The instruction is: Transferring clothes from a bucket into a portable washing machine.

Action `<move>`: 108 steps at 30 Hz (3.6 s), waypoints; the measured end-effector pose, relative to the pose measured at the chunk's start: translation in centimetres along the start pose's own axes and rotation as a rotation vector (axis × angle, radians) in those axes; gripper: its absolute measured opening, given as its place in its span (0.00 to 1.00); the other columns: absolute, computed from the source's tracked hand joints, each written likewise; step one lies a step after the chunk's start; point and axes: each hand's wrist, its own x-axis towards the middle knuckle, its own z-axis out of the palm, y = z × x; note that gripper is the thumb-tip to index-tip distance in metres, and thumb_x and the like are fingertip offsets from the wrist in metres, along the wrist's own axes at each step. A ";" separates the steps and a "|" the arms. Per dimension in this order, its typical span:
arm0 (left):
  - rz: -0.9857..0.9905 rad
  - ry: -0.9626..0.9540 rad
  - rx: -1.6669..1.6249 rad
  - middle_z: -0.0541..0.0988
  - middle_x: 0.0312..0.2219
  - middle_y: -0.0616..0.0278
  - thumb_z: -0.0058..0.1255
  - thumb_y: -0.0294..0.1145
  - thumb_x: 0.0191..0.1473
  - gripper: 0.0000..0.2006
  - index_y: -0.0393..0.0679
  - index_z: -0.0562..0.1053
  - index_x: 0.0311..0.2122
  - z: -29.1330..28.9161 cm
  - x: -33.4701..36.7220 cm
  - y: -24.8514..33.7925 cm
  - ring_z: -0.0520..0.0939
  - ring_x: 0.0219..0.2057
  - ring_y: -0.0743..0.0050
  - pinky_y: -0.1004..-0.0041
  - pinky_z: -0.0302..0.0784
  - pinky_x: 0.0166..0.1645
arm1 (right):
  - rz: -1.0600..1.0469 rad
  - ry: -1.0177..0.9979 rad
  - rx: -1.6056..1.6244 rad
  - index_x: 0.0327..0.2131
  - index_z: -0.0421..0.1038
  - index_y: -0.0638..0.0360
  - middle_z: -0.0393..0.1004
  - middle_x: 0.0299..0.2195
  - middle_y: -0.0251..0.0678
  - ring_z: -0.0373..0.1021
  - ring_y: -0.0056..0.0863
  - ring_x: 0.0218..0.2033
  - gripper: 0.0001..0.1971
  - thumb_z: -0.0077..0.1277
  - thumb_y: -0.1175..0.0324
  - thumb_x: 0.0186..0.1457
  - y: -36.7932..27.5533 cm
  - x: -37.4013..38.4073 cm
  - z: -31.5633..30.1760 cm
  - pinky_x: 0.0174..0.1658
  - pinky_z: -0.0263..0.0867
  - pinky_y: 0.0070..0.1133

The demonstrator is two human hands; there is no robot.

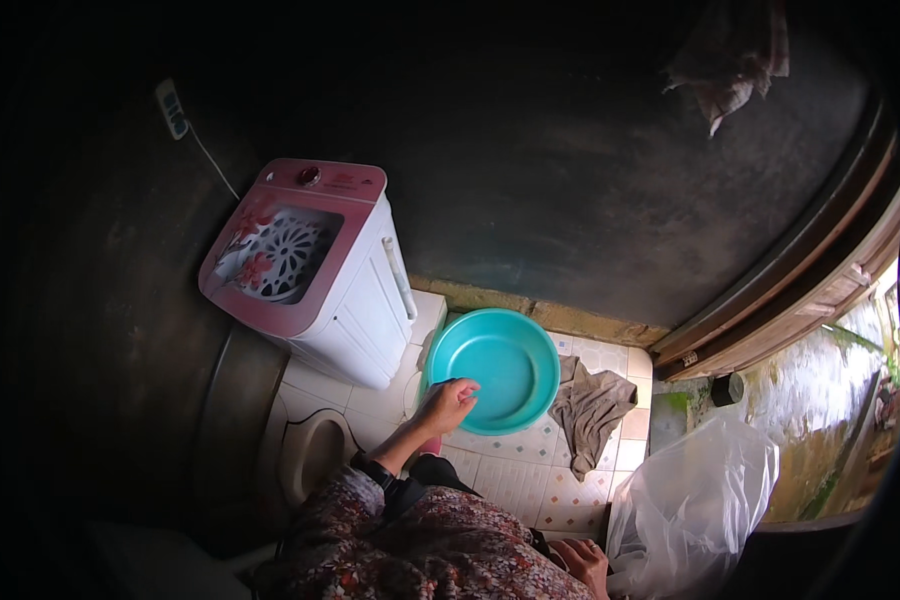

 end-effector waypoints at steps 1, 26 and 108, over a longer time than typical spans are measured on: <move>0.075 0.087 0.043 0.74 0.23 0.57 0.49 0.26 0.40 0.09 0.40 0.70 0.31 -1.0 0.5 0.0 0.76 0.24 0.68 0.74 0.70 0.29 | -0.004 -0.034 0.010 0.31 0.67 0.61 0.68 0.32 0.42 0.65 0.37 0.35 0.09 0.46 0.71 0.42 -0.7 1.5 0.0 0.36 0.61 0.29; -0.629 1.271 -0.630 0.68 0.31 0.63 0.53 0.34 0.41 0.27 0.45 0.56 0.46 -29.1 -2.6 -12.6 0.68 0.23 0.79 0.72 0.67 0.30 | -0.561 -0.249 0.015 0.27 0.69 0.58 0.70 0.23 0.34 0.67 0.31 0.26 0.10 0.47 0.78 0.35 -10.8 34.3 4.1 0.29 0.64 0.24; -0.059 1.099 0.452 0.70 0.32 0.56 0.44 0.16 0.37 0.12 0.41 0.67 0.32 -31.9 -0.5 -15.6 0.69 0.37 0.57 0.66 0.64 0.42 | -0.788 -0.789 -0.057 0.39 0.61 0.58 0.67 0.35 0.41 0.66 0.40 0.36 0.20 0.52 0.65 0.39 -30.0 54.7 23.1 0.38 0.62 0.31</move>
